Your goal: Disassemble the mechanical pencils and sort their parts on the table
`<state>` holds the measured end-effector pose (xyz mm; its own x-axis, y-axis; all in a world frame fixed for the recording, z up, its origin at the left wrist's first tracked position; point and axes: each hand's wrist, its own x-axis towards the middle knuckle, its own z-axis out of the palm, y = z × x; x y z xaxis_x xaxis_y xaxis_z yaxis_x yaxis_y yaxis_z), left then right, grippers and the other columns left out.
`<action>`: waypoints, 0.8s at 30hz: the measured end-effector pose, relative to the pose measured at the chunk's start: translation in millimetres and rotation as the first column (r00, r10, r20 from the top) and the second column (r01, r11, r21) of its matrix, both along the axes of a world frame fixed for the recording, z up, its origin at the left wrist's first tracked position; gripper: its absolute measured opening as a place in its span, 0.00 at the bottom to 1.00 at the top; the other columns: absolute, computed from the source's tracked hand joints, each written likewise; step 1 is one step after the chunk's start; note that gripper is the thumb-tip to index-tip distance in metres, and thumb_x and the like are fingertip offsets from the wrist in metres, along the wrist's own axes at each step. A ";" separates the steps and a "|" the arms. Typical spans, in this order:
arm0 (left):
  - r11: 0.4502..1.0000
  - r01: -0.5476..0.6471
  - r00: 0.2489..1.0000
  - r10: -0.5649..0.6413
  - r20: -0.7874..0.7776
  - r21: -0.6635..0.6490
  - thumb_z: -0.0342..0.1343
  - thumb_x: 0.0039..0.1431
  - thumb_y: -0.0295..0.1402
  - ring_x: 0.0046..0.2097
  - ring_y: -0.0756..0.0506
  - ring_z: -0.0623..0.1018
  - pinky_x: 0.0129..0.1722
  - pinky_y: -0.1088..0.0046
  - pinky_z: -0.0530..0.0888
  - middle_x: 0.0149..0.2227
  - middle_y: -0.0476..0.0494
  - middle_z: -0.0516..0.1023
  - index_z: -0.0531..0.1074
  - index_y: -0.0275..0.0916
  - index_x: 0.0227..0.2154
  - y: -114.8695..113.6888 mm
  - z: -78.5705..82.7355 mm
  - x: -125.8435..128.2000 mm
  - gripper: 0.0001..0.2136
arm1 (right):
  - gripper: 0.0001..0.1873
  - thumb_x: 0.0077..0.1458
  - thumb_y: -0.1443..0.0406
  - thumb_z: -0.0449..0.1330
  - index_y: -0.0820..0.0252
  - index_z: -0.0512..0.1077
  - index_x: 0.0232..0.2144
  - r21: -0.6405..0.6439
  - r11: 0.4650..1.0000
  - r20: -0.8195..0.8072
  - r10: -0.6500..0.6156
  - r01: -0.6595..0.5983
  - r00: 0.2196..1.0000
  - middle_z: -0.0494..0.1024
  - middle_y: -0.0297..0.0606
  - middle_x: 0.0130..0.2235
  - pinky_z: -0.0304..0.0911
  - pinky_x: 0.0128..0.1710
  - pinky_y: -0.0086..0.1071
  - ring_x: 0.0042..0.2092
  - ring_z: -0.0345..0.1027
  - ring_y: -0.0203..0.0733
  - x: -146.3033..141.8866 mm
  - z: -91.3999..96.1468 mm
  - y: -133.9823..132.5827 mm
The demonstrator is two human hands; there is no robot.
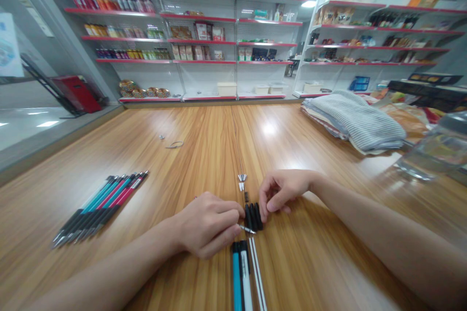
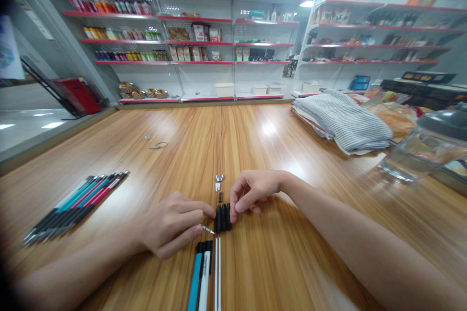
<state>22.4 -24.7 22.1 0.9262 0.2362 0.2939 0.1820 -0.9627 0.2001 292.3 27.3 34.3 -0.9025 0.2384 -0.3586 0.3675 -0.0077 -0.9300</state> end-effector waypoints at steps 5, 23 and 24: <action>1.000 -0.003 0.999 0.002 -0.038 -0.019 0.44 0.62 0.30 0.30 0.48 0.75 0.27 0.71 0.69 0.36 0.42 0.75 0.65 0.37 0.32 0.6 -1.6 -0.7 0.06 | 0.16 0.52 0.58 0.64 0.67 0.75 0.37 -0.013 1.000 -0.005 -0.001 0.000 1.000 0.79 0.42 0.41 0.56 0.19 0.19 0.24 0.67 0.27 -0.4 -0.2 0.3; 0.999 -0.010 1.000 0.010 -0.018 0.035 0.43 0.62 0.29 0.29 0.49 0.71 0.26 0.72 0.64 0.34 0.44 0.73 0.62 0.38 0.31 2.0 -4.6 -0.7 0.06 | 0.16 0.52 0.59 0.65 0.69 0.74 0.36 0.011 1.000 -0.011 -0.003 0.003 1.000 0.78 0.40 0.34 0.56 0.19 0.20 0.21 0.61 0.26 -0.3 -1.7 0.0; 0.998 -0.021 1.000 0.022 -0.013 0.062 0.43 0.62 0.30 0.28 0.49 0.70 0.25 0.72 0.63 0.32 0.44 0.72 0.62 0.38 0.30 2.2 -5.5 -0.7 0.06 | 0.16 0.51 0.59 0.65 0.68 0.74 0.35 0.019 0.999 -0.023 -0.036 0.036 0.999 0.78 0.38 0.32 0.55 0.18 0.20 0.21 0.61 0.26 -0.9 -3.0 -1.3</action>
